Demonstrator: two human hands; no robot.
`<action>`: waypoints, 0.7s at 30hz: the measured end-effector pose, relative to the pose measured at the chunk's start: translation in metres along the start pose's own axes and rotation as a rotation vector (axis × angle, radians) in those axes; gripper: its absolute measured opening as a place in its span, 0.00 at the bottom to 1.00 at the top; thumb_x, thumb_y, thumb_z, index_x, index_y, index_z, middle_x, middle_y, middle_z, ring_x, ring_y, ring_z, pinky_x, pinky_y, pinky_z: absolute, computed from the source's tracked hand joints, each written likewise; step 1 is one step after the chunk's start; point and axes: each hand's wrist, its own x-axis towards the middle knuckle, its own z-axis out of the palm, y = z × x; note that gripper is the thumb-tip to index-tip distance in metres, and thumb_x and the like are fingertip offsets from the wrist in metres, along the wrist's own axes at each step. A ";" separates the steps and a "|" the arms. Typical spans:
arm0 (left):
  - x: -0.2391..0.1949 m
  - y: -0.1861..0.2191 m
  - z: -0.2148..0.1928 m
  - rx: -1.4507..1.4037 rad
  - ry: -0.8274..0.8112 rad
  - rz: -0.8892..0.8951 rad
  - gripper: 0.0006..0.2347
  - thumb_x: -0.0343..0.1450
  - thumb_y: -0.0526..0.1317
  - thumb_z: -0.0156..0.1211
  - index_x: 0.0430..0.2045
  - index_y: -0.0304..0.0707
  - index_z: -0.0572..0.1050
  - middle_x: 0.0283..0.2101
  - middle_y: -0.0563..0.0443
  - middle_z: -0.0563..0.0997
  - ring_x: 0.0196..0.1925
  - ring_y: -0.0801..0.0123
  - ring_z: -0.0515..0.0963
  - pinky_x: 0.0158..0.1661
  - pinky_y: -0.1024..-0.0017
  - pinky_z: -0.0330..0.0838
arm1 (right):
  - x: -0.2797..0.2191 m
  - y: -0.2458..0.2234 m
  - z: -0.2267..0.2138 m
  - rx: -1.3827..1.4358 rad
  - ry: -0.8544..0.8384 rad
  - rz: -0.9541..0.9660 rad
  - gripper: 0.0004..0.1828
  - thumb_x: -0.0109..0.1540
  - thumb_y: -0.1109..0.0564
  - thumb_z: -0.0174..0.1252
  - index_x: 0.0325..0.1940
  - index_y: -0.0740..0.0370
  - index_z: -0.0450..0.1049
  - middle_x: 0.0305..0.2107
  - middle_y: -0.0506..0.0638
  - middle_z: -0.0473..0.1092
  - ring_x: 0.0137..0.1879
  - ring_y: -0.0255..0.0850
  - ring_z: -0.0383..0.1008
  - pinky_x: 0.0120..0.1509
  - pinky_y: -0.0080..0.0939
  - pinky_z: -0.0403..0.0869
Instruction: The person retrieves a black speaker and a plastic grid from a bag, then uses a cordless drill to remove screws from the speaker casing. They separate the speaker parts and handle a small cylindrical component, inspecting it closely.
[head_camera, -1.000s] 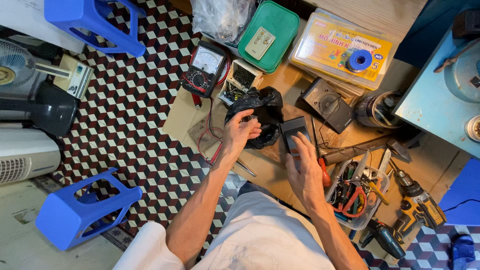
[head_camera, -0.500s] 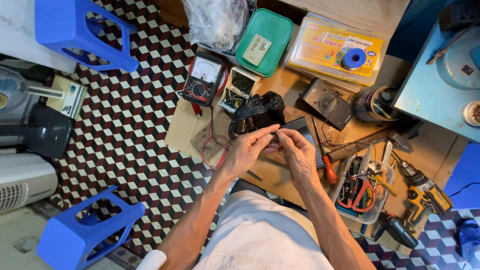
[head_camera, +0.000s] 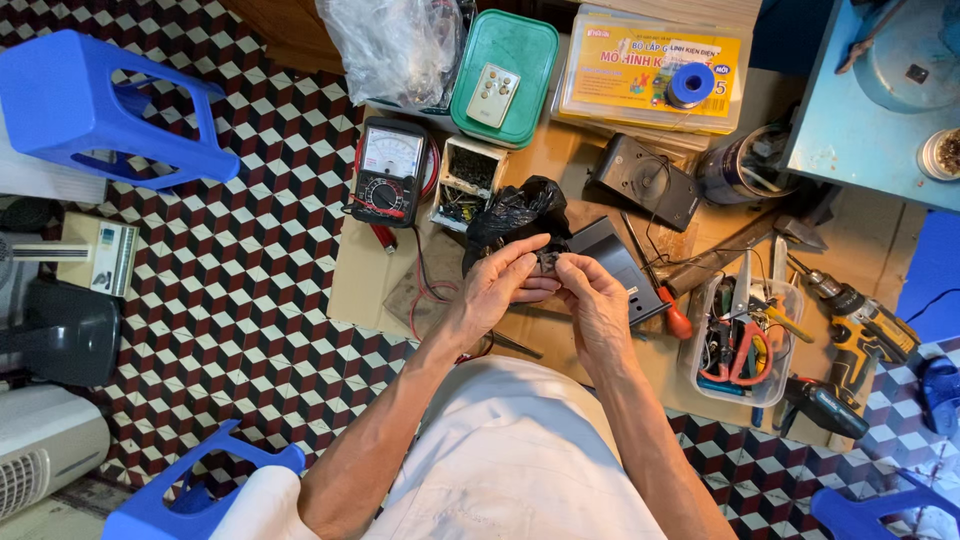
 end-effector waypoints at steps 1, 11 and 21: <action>0.003 -0.003 -0.004 0.023 0.029 0.003 0.18 0.79 0.39 0.45 0.64 0.33 0.66 0.50 0.42 0.80 0.48 0.66 0.84 0.51 0.69 0.81 | 0.001 0.001 0.000 0.000 0.007 -0.007 0.09 0.67 0.57 0.60 0.48 0.64 0.77 0.39 0.48 0.77 0.44 0.33 0.75 0.53 0.36 0.75; 0.068 -0.047 -0.078 1.109 0.099 0.379 0.15 0.73 0.28 0.47 0.51 0.36 0.76 0.50 0.36 0.82 0.51 0.45 0.82 0.50 0.59 0.77 | 0.043 0.032 -0.009 -1.365 -0.302 -0.457 0.10 0.70 0.56 0.50 0.45 0.69 0.67 0.27 0.65 0.73 0.31 0.60 0.75 0.32 0.57 0.72; 0.068 -0.043 -0.095 1.384 0.181 0.281 0.21 0.64 0.31 0.60 0.54 0.40 0.74 0.47 0.32 0.80 0.45 0.39 0.79 0.42 0.51 0.74 | 0.026 0.027 -0.056 -1.568 -0.244 -0.227 0.10 0.68 0.54 0.50 0.42 0.66 0.70 0.21 0.60 0.73 0.27 0.54 0.75 0.31 0.51 0.71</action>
